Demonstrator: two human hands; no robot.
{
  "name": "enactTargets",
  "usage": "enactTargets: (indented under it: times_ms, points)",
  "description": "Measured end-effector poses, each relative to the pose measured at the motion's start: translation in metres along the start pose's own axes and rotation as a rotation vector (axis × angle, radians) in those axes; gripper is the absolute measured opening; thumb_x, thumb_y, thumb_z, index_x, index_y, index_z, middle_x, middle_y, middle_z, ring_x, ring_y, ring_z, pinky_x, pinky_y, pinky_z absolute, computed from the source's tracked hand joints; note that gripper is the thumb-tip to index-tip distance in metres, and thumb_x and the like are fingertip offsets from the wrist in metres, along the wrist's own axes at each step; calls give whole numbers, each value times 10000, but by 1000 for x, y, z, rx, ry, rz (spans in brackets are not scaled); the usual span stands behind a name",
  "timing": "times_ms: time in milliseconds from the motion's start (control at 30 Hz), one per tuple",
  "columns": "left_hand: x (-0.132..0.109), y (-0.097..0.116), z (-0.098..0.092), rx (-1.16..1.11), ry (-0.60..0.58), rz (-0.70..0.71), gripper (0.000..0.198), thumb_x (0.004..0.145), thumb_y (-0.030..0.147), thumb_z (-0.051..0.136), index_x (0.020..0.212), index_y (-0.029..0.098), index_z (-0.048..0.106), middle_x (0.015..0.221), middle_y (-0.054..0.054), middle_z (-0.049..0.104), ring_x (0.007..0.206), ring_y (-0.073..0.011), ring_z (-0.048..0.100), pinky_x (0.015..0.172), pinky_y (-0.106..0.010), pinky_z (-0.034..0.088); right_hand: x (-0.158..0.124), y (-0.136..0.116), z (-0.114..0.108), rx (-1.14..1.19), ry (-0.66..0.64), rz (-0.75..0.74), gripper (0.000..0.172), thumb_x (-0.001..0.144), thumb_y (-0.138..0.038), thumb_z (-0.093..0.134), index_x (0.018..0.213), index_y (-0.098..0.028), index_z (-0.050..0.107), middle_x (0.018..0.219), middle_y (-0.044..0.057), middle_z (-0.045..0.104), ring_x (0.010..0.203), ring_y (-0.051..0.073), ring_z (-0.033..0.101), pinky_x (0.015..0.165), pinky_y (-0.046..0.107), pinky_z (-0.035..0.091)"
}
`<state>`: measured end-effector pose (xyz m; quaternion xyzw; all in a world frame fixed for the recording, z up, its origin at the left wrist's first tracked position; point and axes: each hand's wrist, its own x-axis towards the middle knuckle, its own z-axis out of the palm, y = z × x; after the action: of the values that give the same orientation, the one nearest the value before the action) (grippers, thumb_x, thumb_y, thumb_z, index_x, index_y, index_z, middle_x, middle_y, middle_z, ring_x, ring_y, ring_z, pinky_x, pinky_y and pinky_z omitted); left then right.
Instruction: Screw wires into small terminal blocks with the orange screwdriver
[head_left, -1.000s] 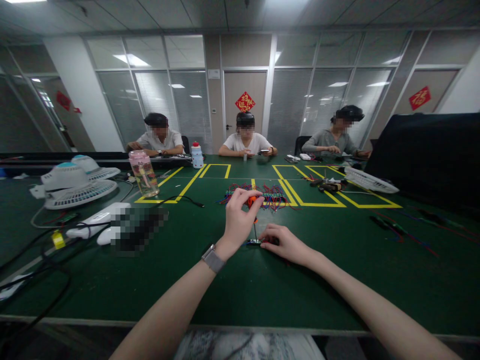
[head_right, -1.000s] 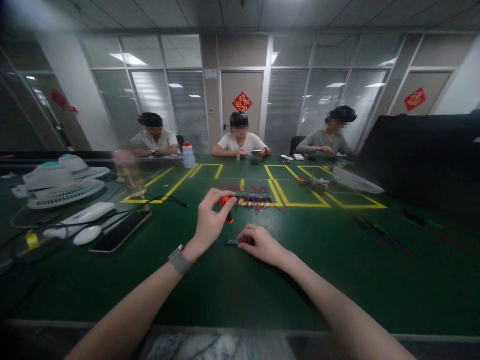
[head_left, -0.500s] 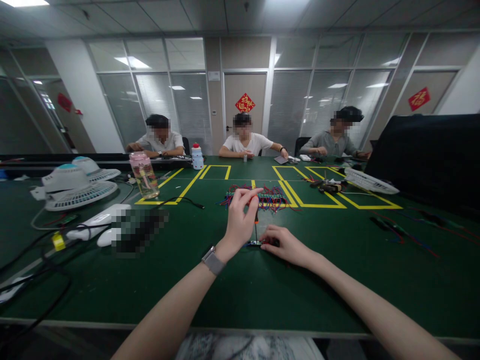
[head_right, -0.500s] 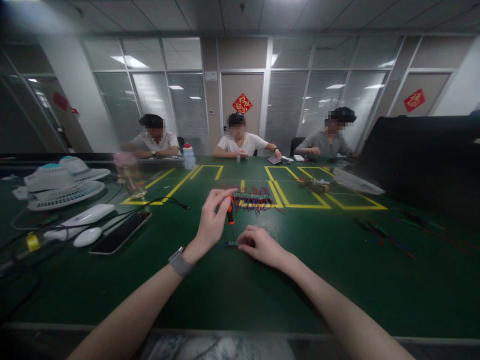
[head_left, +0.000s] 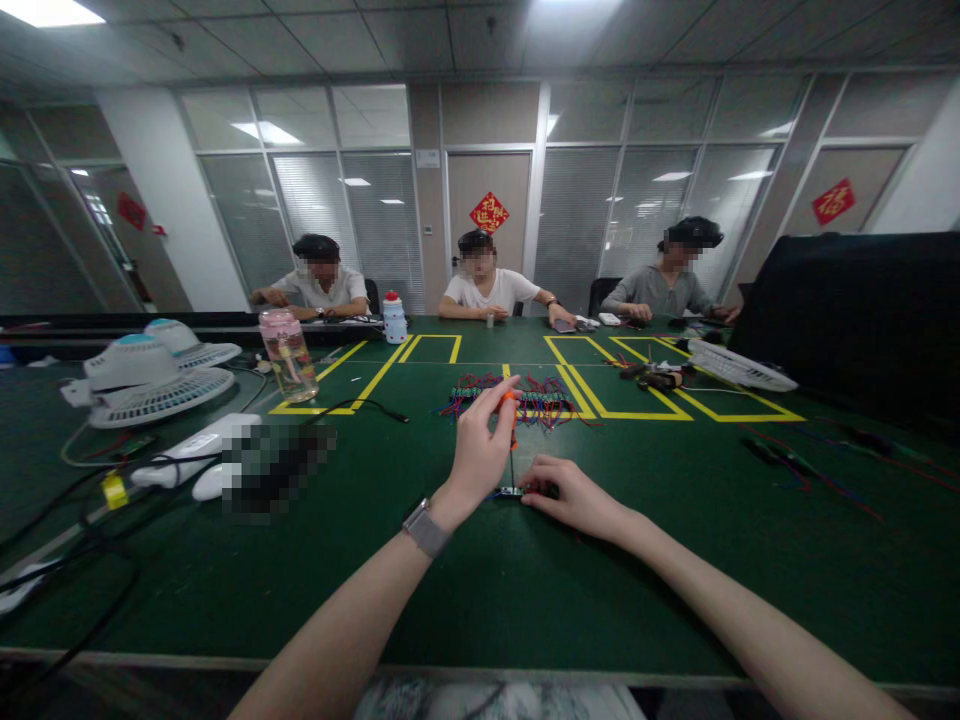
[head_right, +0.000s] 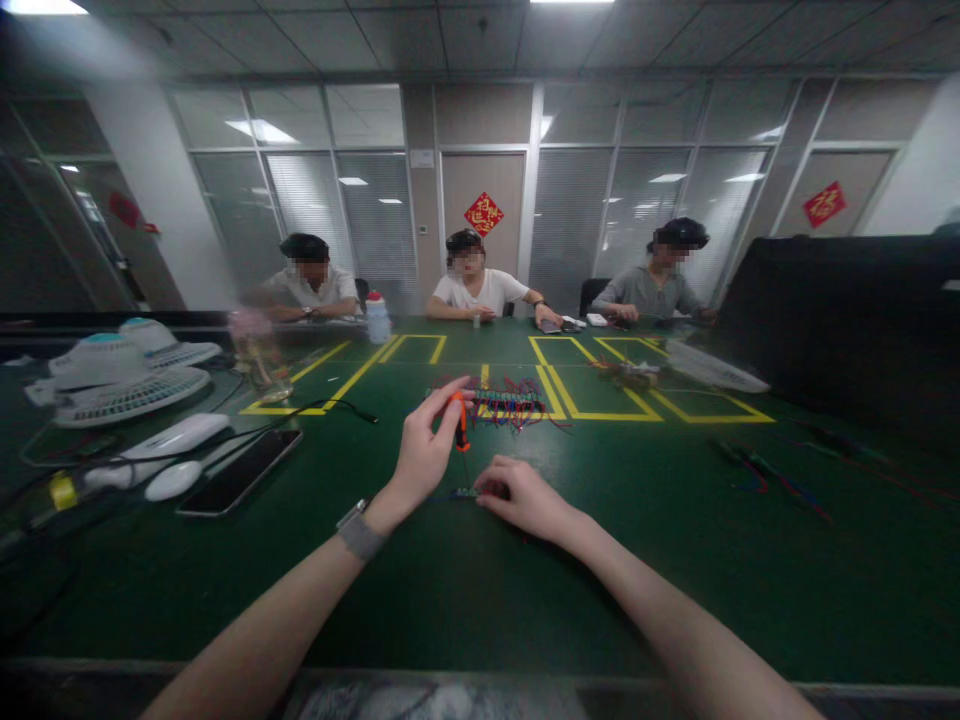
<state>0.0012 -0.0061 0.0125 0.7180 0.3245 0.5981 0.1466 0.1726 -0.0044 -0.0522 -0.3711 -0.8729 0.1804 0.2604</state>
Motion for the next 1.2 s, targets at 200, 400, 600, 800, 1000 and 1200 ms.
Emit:
enactTargets:
  times_ms: [200,400,600,800,1000,1200]
  points:
    - [-1,2,0,72,34,9,197,868,268,559,1030,211,656,949,-39,609,879,-152,584,825,-272,449,0,-2,-1,2,1,8,103,827,-221,616,899,-177,674,841,28,579,716,137,564,663,248,453]
    - [-2,0,0,6,-3,-5,293,926,235,448,1187,227,580,1045,-51,628,948,-157,588,865,-288,443,0,0,1,8,-5,9,117,833,-233,609,914,-183,677,852,29,583,720,138,566,664,247,454]
    - [-1,-1,0,58,33,1,237,898,275,506,1090,230,638,1006,-50,590,911,-159,576,843,-290,448,0,1,1,19,-2,19,122,834,-243,608,915,-180,675,853,29,583,705,132,562,645,240,455]
    - [-2,-3,1,-1,26,-2,270,904,251,494,1148,219,604,1002,-51,638,901,-161,597,825,-285,457,-1,0,1,12,-1,13,121,834,-243,608,914,-185,679,855,30,586,718,137,561,658,247,454]
    - [-2,-1,0,28,19,3,251,916,245,469,1114,223,621,1023,-54,609,939,-159,579,837,-286,449,0,2,2,12,-4,18,115,829,-238,612,905,-181,677,849,31,586,706,138,558,647,249,450]
    - [-3,-1,1,32,34,6,232,884,235,531,1097,222,625,962,-35,626,869,-146,586,820,-280,451,0,1,1,5,-5,13,120,836,-247,604,910,-187,676,849,31,585,718,143,557,661,255,451]
